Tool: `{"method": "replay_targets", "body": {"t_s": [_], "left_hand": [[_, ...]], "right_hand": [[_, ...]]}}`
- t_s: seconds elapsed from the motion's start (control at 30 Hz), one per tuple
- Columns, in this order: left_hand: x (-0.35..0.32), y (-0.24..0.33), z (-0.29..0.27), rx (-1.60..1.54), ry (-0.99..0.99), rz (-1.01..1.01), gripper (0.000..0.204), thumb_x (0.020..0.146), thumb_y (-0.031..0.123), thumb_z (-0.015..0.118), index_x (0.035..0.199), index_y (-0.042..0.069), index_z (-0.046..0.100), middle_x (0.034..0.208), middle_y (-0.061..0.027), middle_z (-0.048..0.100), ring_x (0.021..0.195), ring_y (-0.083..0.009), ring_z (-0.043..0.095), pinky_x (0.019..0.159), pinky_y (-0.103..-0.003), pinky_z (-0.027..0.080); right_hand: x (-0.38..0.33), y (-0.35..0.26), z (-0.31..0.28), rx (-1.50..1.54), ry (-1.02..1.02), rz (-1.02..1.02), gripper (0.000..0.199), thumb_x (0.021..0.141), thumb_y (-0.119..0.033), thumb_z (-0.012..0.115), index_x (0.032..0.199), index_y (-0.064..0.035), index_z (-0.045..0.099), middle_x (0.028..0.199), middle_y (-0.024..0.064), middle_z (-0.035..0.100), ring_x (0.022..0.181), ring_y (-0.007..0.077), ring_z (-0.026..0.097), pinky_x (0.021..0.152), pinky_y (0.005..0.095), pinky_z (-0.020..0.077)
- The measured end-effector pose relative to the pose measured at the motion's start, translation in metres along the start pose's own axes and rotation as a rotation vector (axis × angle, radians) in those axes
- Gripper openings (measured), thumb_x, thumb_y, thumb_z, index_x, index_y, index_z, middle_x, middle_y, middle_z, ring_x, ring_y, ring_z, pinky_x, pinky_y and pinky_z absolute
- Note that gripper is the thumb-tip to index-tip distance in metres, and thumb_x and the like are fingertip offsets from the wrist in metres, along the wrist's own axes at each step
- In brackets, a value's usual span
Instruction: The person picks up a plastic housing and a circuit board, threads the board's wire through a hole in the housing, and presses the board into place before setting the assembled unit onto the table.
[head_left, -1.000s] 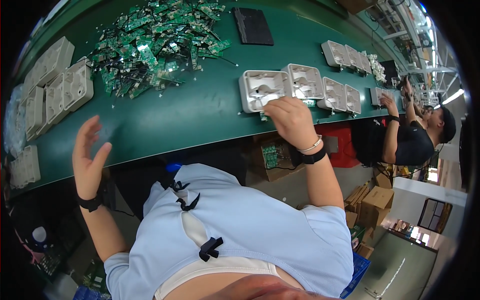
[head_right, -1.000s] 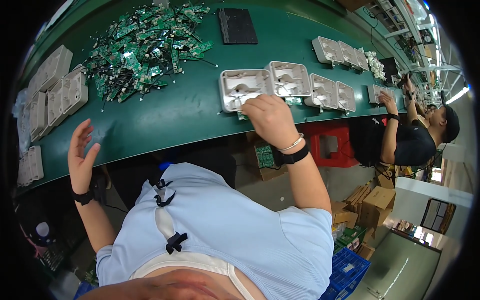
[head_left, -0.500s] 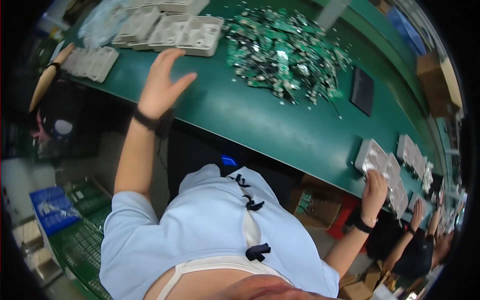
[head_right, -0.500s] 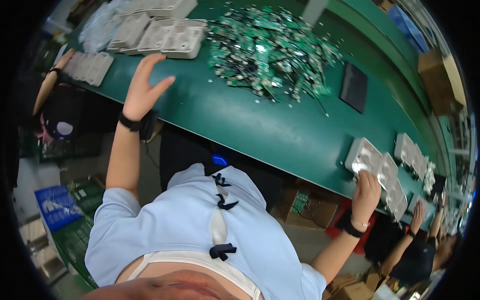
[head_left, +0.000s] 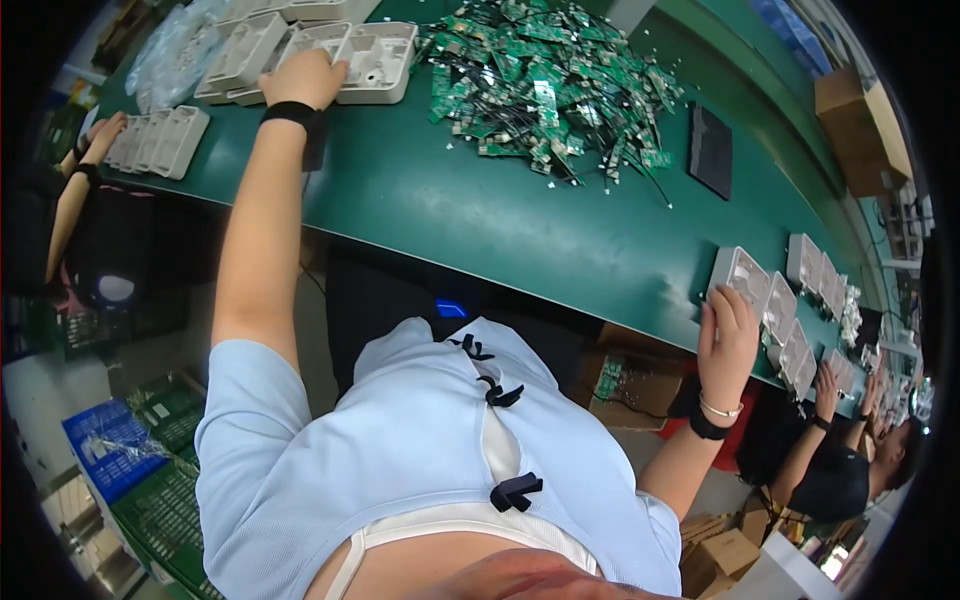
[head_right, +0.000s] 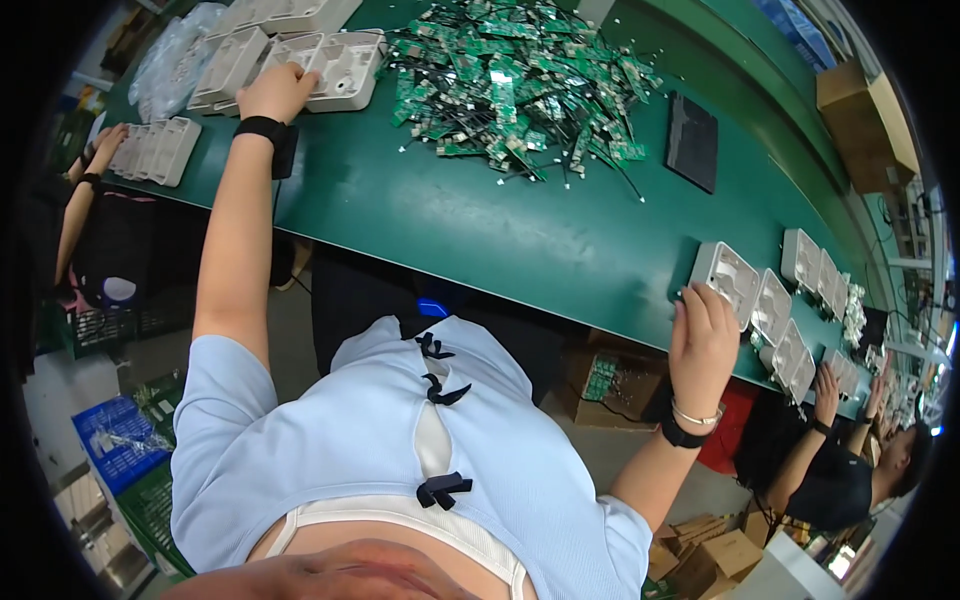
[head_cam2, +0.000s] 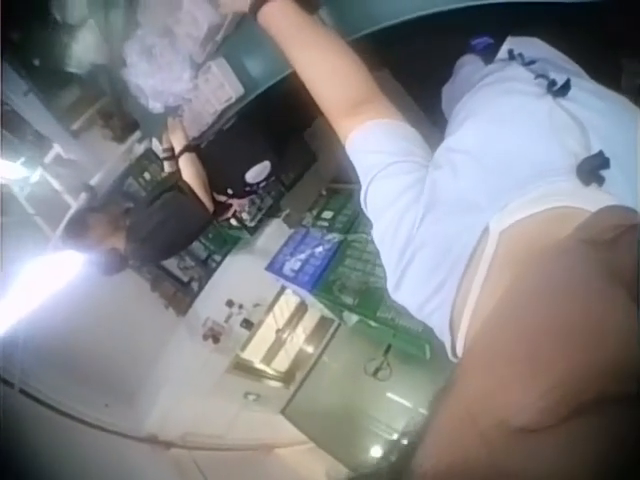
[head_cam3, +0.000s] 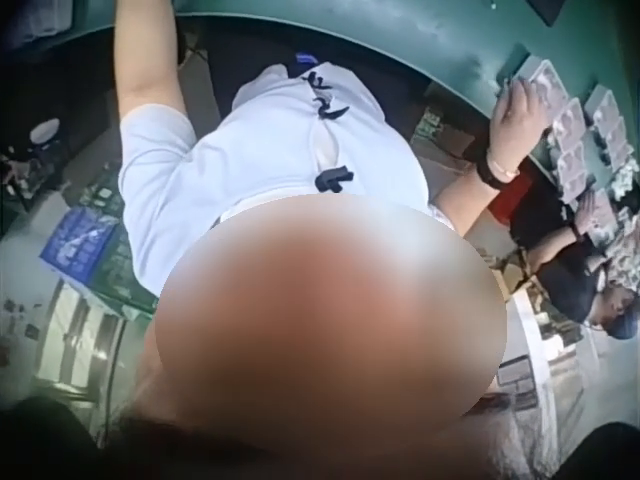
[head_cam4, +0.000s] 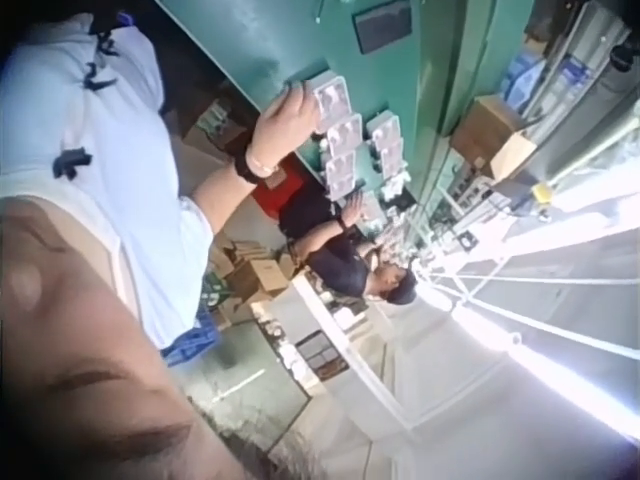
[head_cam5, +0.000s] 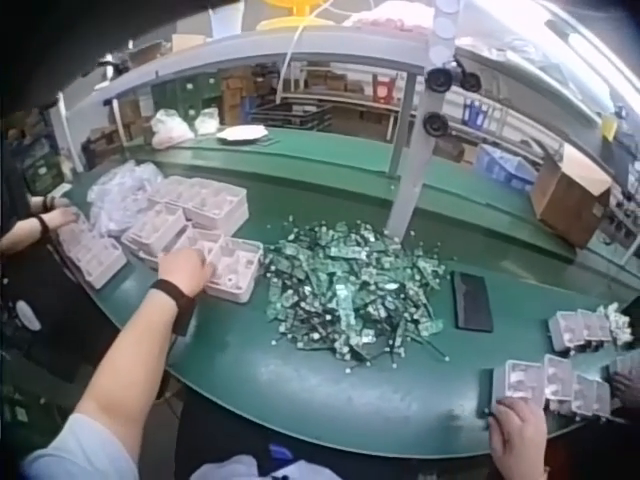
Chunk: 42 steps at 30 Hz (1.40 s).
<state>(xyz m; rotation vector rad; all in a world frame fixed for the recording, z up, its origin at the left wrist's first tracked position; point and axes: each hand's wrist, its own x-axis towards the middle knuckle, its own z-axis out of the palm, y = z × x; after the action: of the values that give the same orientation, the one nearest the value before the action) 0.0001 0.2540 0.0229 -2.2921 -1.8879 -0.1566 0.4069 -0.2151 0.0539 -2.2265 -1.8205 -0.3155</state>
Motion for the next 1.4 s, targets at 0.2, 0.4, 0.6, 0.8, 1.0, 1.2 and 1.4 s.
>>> {"method": "replay_targets", "body": {"t_s": [0.2,0.4,0.6,0.8,1.0,1.2,1.4], "left_hand": [[-0.007,-0.018,-0.005,-0.100,0.002,0.043,0.039,0.096,0.047,0.063,0.101,0.012,0.080,0.102,-0.0154,0.078,0.099,-0.0402,0.073,0.087,-0.051,0.056],[-0.112,-0.021,-0.050,-0.271,0.042,0.091,0.031,0.094,0.036,0.067,0.090,0.006,0.076,0.097,-0.0177,0.074,0.090,-0.0424,0.070,0.077,-0.052,0.056],[-0.210,0.005,-0.071,-0.487,0.063,0.255,0.019,0.091,0.021,0.072,0.085,0.003,0.074,0.087,-0.0181,0.069,0.081,-0.0424,0.067,0.069,-0.050,0.053],[-0.220,0.033,-0.059,-0.455,0.111,0.381,0.012,0.088,0.018,0.075,0.085,0.006,0.075,0.085,-0.0133,0.068,0.082,-0.0376,0.068,0.073,-0.048,0.051],[-0.210,0.043,-0.040,-0.359,0.071,0.385,0.015,0.087,0.021,0.078,0.094,0.007,0.076,0.100,-0.0114,0.071,0.097,-0.0344,0.068,0.089,-0.047,0.048],[-0.239,0.052,-0.056,-0.554,0.269,0.477,0.024,0.086,0.028,0.081,0.099,0.009,0.075,0.121,-0.0112,0.070,0.114,-0.0326,0.065,0.105,-0.049,0.041],[-0.269,0.067,-0.048,-0.405,0.222,0.649,0.026,0.081,0.030,0.085,0.100,0.014,0.076,0.130,-0.0054,0.069,0.127,-0.0264,0.062,0.116,-0.066,0.028]], "right_hand": [[0.052,-0.046,0.007,0.234,0.046,-0.040,0.019,0.094,-0.002,0.072,0.112,0.0001,0.071,0.116,0.0167,0.073,0.097,0.0364,0.070,0.084,0.0420,0.0558],[0.111,-0.031,0.065,0.283,0.081,0.005,0.021,0.095,-0.006,0.072,0.116,-0.0024,0.071,0.113,0.0167,0.072,0.085,0.0338,0.070,0.077,0.0395,0.0567],[0.154,-0.010,0.111,0.073,-0.096,0.029,0.027,0.093,-0.011,0.074,0.118,-0.0036,0.070,0.109,0.0173,0.071,0.082,0.0295,0.070,0.076,0.0376,0.0567],[0.159,-0.005,0.091,1.174,-0.526,0.435,0.017,0.103,-0.014,0.067,0.116,-0.0028,0.068,0.104,0.0084,0.070,0.079,0.0180,0.066,0.069,0.0320,0.0543],[0.150,-0.017,0.066,3.137,-0.491,0.692,0.015,0.109,-0.017,0.062,0.109,-0.0023,0.066,0.106,0.0023,0.062,0.081,0.0139,0.061,0.068,0.0287,0.0512],[0.141,-0.057,0.054,2.973,-0.243,0.544,0.014,0.107,-0.016,0.065,0.110,-0.0024,0.063,0.106,0.0035,0.058,0.083,0.0136,0.060,0.072,0.0290,0.0515],[0.121,-0.054,0.054,3.195,-0.218,0.544,0.010,0.105,-0.012,0.067,0.109,-0.0044,0.063,0.099,0.0022,0.057,0.082,0.0136,0.059,0.073,0.0292,0.0521]]}}
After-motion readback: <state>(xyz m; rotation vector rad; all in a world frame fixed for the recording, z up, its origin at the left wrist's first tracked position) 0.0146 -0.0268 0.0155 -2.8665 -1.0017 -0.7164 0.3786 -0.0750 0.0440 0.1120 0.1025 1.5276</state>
